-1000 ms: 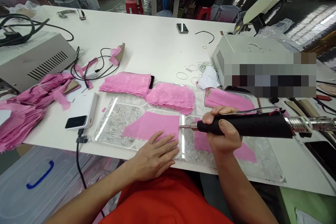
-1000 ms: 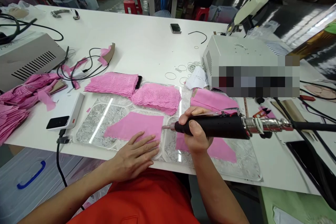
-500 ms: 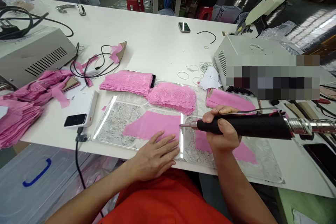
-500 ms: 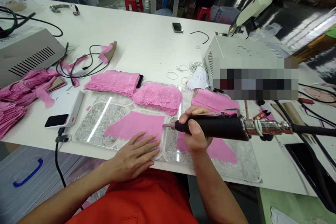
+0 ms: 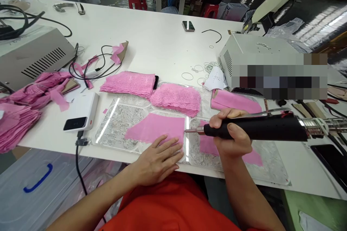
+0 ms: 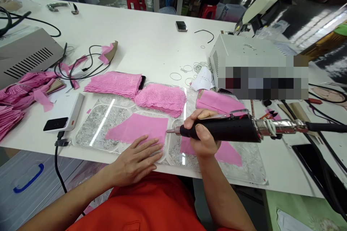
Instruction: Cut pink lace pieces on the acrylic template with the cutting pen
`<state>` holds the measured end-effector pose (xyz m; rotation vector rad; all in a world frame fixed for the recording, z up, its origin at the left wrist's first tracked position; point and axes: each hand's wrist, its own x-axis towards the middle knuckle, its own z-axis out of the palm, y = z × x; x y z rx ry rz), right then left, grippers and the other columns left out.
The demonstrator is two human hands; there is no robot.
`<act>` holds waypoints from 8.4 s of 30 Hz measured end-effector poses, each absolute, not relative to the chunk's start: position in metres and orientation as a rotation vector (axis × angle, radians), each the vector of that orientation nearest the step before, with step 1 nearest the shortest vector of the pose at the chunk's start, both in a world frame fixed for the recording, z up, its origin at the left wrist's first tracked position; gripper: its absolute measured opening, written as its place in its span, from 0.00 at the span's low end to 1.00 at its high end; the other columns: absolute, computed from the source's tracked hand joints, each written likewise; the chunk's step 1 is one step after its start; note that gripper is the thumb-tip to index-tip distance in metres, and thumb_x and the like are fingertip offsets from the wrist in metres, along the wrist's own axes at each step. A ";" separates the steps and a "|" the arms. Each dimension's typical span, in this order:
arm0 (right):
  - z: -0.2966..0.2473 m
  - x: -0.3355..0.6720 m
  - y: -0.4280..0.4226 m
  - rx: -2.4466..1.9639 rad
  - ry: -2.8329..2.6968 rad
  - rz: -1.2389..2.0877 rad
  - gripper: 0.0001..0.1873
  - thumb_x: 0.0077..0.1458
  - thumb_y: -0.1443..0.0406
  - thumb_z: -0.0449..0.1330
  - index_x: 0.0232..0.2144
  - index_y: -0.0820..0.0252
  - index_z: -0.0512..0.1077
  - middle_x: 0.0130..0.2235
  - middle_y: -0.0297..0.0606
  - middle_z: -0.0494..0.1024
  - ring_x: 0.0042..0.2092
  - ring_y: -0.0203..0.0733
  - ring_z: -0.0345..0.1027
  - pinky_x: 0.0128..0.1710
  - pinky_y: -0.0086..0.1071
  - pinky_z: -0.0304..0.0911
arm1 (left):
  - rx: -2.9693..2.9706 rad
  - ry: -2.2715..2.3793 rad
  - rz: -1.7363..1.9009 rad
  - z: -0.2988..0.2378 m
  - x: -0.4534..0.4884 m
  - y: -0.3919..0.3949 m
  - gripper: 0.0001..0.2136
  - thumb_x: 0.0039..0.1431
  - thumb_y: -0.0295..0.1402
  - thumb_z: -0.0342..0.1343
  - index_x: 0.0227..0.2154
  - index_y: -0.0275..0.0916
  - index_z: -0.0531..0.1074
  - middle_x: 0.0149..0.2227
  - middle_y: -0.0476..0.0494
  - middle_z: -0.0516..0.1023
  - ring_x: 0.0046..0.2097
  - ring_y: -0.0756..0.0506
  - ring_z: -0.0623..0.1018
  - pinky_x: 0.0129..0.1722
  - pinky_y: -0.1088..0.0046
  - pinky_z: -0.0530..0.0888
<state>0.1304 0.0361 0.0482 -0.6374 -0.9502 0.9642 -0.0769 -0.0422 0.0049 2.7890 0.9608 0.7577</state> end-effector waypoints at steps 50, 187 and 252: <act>0.048 0.079 0.052 -0.752 -1.018 0.866 0.05 0.44 0.68 0.58 0.28 0.56 0.67 0.31 0.29 0.67 0.26 0.31 0.65 0.30 0.33 0.65 | 2.545 1.776 0.936 -0.004 -0.137 -0.034 0.11 0.66 0.31 0.49 0.48 0.38 0.73 0.55 0.41 0.73 0.60 0.37 0.69 0.60 0.50 0.60; 0.049 -0.026 0.032 -0.549 -1.179 1.228 0.08 0.46 0.65 0.60 0.31 0.55 0.65 0.32 0.28 0.68 0.26 0.30 0.66 0.31 0.33 0.66 | 2.559 1.795 1.080 -0.017 -0.170 -0.081 0.13 0.62 0.28 0.54 0.49 0.38 0.71 0.51 0.39 0.76 0.59 0.38 0.70 0.63 0.50 0.57; 0.042 0.182 0.065 -0.723 -0.892 0.896 0.07 0.46 0.66 0.60 0.31 0.56 0.68 0.32 0.29 0.70 0.27 0.31 0.67 0.32 0.34 0.65 | 2.797 1.152 0.533 0.004 0.008 0.001 0.17 0.66 0.37 0.49 0.56 0.42 0.66 0.60 0.41 0.67 0.66 0.37 0.59 0.64 0.48 0.52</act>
